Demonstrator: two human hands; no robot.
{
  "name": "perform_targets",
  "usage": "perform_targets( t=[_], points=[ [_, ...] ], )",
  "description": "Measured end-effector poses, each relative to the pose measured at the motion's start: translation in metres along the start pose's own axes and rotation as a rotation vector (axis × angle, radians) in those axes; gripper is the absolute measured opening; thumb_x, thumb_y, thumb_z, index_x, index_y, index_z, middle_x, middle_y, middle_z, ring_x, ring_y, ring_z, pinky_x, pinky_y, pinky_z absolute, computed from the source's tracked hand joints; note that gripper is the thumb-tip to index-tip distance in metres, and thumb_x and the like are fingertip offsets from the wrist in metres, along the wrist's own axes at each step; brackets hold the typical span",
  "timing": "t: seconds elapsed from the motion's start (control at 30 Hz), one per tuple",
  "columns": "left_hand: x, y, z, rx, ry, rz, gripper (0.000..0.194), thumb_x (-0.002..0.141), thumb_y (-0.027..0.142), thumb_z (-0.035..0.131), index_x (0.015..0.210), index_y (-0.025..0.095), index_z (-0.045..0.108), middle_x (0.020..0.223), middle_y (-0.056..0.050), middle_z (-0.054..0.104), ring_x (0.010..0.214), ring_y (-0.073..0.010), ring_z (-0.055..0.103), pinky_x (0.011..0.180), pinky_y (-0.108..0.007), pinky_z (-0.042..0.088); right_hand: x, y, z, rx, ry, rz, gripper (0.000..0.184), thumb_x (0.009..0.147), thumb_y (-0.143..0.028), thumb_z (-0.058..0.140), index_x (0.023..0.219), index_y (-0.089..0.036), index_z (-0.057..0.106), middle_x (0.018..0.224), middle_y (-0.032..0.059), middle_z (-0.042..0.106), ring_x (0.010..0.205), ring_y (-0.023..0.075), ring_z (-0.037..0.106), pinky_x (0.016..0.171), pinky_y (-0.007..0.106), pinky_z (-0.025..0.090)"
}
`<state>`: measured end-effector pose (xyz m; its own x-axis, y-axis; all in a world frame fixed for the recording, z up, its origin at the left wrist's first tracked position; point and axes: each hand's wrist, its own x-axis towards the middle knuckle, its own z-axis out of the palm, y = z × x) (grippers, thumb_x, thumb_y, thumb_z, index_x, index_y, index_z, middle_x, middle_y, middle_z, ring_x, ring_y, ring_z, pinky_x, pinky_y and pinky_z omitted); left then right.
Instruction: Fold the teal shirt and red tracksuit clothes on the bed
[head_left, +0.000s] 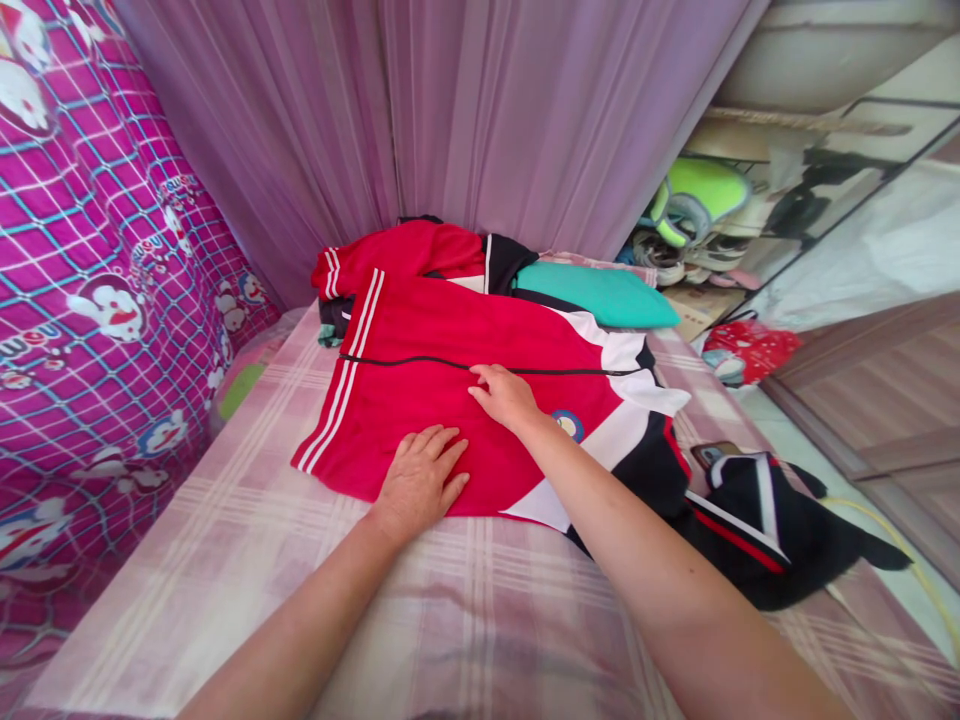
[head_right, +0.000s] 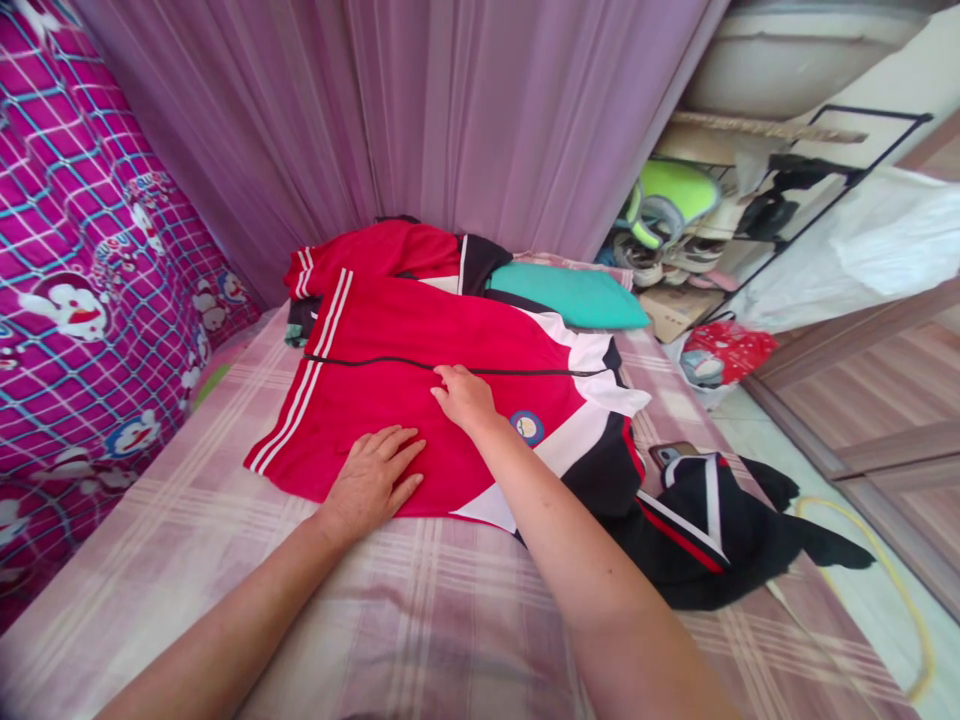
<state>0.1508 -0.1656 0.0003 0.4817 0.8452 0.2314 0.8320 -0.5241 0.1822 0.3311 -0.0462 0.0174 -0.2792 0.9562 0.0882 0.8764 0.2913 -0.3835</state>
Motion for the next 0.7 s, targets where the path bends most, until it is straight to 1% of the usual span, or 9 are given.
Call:
perform_targets(
  t=[0.07,0.13,0.2,0.27,0.33,0.47,0.53,0.6,0.7],
  points=[
    [0.000,0.000,0.001,-0.010,0.000,-0.002,0.042,0.093,0.039,0.053,0.130,0.021,0.062,0.137,-0.010,0.059,0.127,-0.0300,0.048,0.103,-0.050,0.040,0.012,-0.003,-0.003,-0.079,-0.004,0.033,0.046,0.094,-0.033,0.054,0.138,-0.023,0.054,0.119,0.0088,0.069,0.107,0.0223,0.064,0.089,0.033,0.050],
    [0.000,0.000,0.001,-0.017,-0.001,-0.005,0.043,0.093,0.039,0.054,0.131,0.020,0.061,0.138,-0.010,0.059,0.128,-0.0303,0.048,0.104,-0.051,0.040,0.024,-0.007,-0.004,-0.147,-0.036,0.040,0.047,0.094,-0.038,0.055,0.139,-0.024,0.054,0.118,0.0090,0.070,0.108,0.0244,0.064,0.090,0.035,0.050],
    [0.000,0.000,0.001,-0.024,-0.001,-0.005,0.043,0.093,0.038,0.054,0.131,0.020,0.061,0.138,-0.010,0.059,0.129,-0.0303,0.048,0.104,-0.051,0.040,0.037,-0.012,-0.005,-0.203,-0.082,0.026,0.040,0.093,-0.040,0.055,0.130,-0.026,0.062,0.115,0.0085,0.072,0.109,0.0254,0.065,0.090,0.036,0.049],
    [-0.001,-0.001,0.002,-0.036,0.006,-0.002,0.042,0.093,0.038,0.054,0.131,0.021,0.061,0.138,-0.010,0.059,0.130,-0.0299,0.047,0.106,-0.051,0.040,0.048,-0.017,-0.007,-0.252,-0.133,0.013,0.029,0.093,-0.039,0.055,0.115,-0.026,0.069,0.113,0.0083,0.073,0.108,0.0254,0.065,0.089,0.036,0.049],
    [-0.002,-0.001,0.004,-0.047,0.017,0.004,0.042,0.093,0.037,0.054,0.131,0.020,0.061,0.137,-0.011,0.060,0.131,-0.0294,0.046,0.108,-0.050,0.039,0.056,-0.019,-0.007,-0.288,-0.134,0.009,0.025,0.094,-0.035,0.053,0.108,-0.025,0.071,0.112,0.0090,0.073,0.106,0.0251,0.066,0.088,0.036,0.050],
    [-0.003,-0.003,0.009,-0.055,0.025,0.004,0.044,0.092,0.037,0.055,0.132,0.019,0.060,0.137,-0.011,0.059,0.131,-0.0289,0.047,0.112,-0.050,0.036,0.063,-0.017,-0.005,-0.302,-0.025,0.051,0.028,0.096,-0.034,0.047,0.113,-0.023,0.067,0.115,0.0095,0.071,0.105,0.0246,0.066,0.086,0.035,0.050],
    [-0.003,-0.004,0.010,-0.055,0.018,0.003,0.045,0.092,0.038,0.056,0.132,0.018,0.060,0.138,-0.011,0.059,0.132,-0.0290,0.047,0.114,-0.050,0.035,0.064,-0.017,-0.003,-0.297,-0.039,0.066,0.029,0.096,-0.034,0.047,0.114,-0.023,0.066,0.115,0.0090,0.071,0.106,0.0243,0.065,0.088,0.035,0.049],
    [-0.003,-0.003,0.010,-0.056,0.011,0.000,0.045,0.092,0.038,0.056,0.132,0.018,0.060,0.138,-0.011,0.059,0.132,-0.0289,0.048,0.114,-0.051,0.035,0.065,-0.018,-0.003,-0.272,-0.073,0.046,0.032,0.096,-0.038,0.047,0.118,-0.024,0.065,0.116,0.0086,0.070,0.108,0.0243,0.064,0.090,0.035,0.049],
    [-0.002,-0.002,0.008,-0.059,0.007,-0.010,0.045,0.091,0.037,0.056,0.132,0.019,0.060,0.139,-0.012,0.057,0.131,-0.0287,0.049,0.114,-0.051,0.035,0.070,-0.025,-0.005,-0.217,-0.074,-0.003,0.045,0.096,-0.052,0.044,0.128,-0.025,0.060,0.119,0.0089,0.069,0.109,0.0246,0.063,0.092,0.035,0.048]
  ],
)
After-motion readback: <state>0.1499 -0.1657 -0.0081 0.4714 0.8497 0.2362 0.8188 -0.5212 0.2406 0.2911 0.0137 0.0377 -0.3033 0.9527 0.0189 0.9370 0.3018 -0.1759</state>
